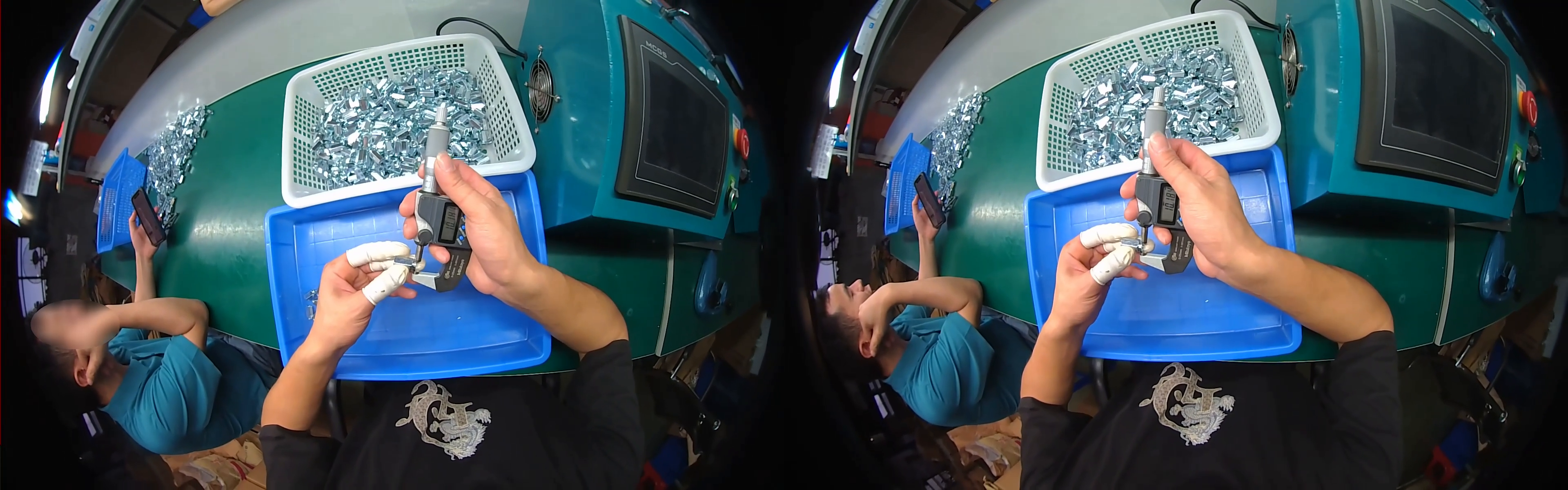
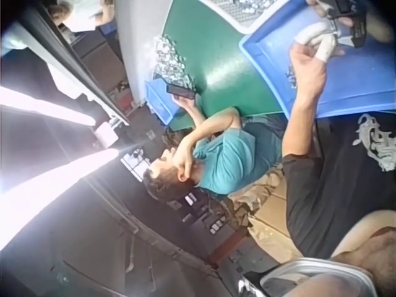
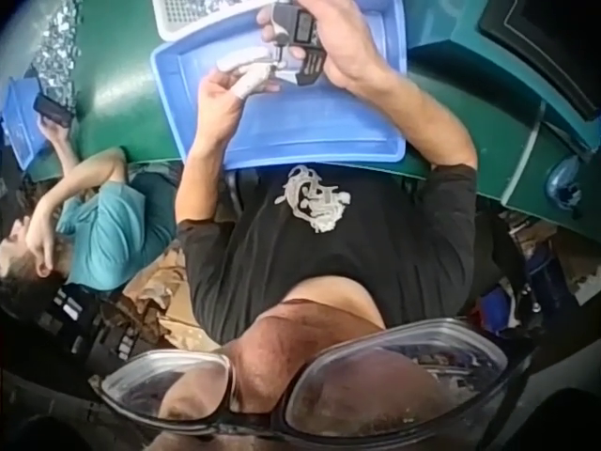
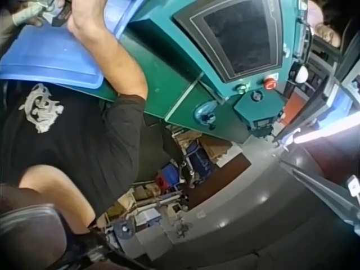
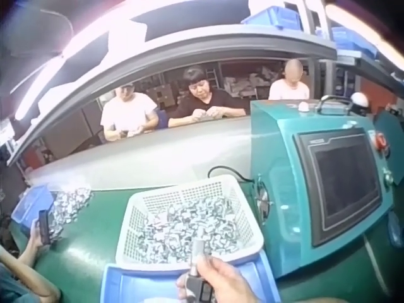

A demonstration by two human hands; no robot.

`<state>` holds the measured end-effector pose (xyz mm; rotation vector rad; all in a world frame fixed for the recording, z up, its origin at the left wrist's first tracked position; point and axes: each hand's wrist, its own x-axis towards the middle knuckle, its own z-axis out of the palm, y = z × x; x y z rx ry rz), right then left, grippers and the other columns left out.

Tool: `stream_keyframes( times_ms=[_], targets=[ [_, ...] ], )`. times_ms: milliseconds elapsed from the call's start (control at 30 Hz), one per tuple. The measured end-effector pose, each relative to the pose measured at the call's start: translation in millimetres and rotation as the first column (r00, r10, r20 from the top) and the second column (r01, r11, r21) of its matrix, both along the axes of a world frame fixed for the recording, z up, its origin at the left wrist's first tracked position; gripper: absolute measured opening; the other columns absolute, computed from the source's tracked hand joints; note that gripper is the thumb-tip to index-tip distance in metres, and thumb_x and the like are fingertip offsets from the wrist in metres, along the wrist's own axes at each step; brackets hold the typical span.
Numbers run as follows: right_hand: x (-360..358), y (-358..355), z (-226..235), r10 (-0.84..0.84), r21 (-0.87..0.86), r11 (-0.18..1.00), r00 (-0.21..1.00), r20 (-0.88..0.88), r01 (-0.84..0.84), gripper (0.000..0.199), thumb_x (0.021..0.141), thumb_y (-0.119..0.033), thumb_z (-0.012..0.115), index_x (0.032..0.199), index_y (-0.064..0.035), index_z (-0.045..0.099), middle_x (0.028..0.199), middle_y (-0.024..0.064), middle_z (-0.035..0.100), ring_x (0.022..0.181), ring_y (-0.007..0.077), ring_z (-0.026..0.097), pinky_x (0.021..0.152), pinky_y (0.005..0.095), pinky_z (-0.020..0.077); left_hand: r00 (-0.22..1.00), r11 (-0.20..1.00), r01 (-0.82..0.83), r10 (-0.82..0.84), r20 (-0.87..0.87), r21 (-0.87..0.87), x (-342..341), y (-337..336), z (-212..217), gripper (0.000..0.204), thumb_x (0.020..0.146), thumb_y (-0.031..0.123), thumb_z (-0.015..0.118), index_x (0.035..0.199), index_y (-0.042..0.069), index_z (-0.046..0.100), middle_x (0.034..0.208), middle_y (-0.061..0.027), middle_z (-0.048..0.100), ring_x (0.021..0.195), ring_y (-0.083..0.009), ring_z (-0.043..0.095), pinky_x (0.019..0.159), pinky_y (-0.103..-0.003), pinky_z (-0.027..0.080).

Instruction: Using a digital micrometer to measure and inspect small metal components at an industrial workstation.

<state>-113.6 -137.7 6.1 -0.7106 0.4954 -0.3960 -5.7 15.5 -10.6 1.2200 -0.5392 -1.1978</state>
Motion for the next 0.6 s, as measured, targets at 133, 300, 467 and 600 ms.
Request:
stream_keyframes(
  times_ms=[133,300,467,600],
  targets=[
    [1.6,-0.1,-1.3,-0.005,-0.006,1.0,1.0,-0.002,0.005,0.032,0.096,-0.041,0.045,0.101,-0.0097,0.048,0.082,0.0092,0.062,0.068,0.0127,0.062,0.04,0.0201,0.0408,1.0,1.0,0.011,-0.011,0.009,0.014,1.2,0.2,-0.4,0.026,0.086,0.001,0.062,0.112,-0.001,0.059,0.101,-0.0116,0.065,0.09,-0.0202,0.065,0.072,-0.032,0.057],
    [1.1,-0.2,-1.8,-0.01,0.002,1.0,1.0,-0.013,0.01,0.033,0.096,-0.042,0.045,0.099,-0.0098,0.048,0.081,0.0093,0.062,0.067,0.0126,0.062,0.04,0.0203,0.0406,1.0,1.0,0.007,-0.007,0.01,0.009,0.5,0.0,-1.6,0.026,0.086,0.001,0.061,0.112,-0.001,0.059,0.101,-0.0122,0.065,0.089,-0.0205,0.065,0.072,-0.033,0.057],
    [-1.7,-1.4,0.2,-0.005,0.074,0.997,1.0,0.025,0.003,0.038,0.096,-0.045,0.042,0.106,-0.0086,0.048,0.082,0.0108,0.062,0.067,0.0134,0.063,0.04,0.0208,0.0418,1.0,1.0,0.002,-0.002,0.017,0.003,1.2,2.4,-3.1,0.026,0.086,0.001,0.062,0.112,-0.001,0.059,0.101,-0.013,0.065,0.088,-0.0215,0.065,0.072,-0.033,0.057],
    [-0.2,-1.2,0.0,0.013,-0.001,1.0,1.0,-0.001,-0.013,0.043,0.097,-0.045,0.041,0.113,-0.006,0.047,0.083,0.0108,0.062,0.066,0.013,0.063,0.039,0.0212,0.0418,1.0,1.0,0.01,-0.01,0.007,-0.008,1.0,2.8,-3.3,0.026,0.085,0.002,0.062,0.111,-0.001,0.059,0.1,-0.0129,0.065,0.086,-0.0213,0.065,0.072,-0.034,0.056]
  ],
)
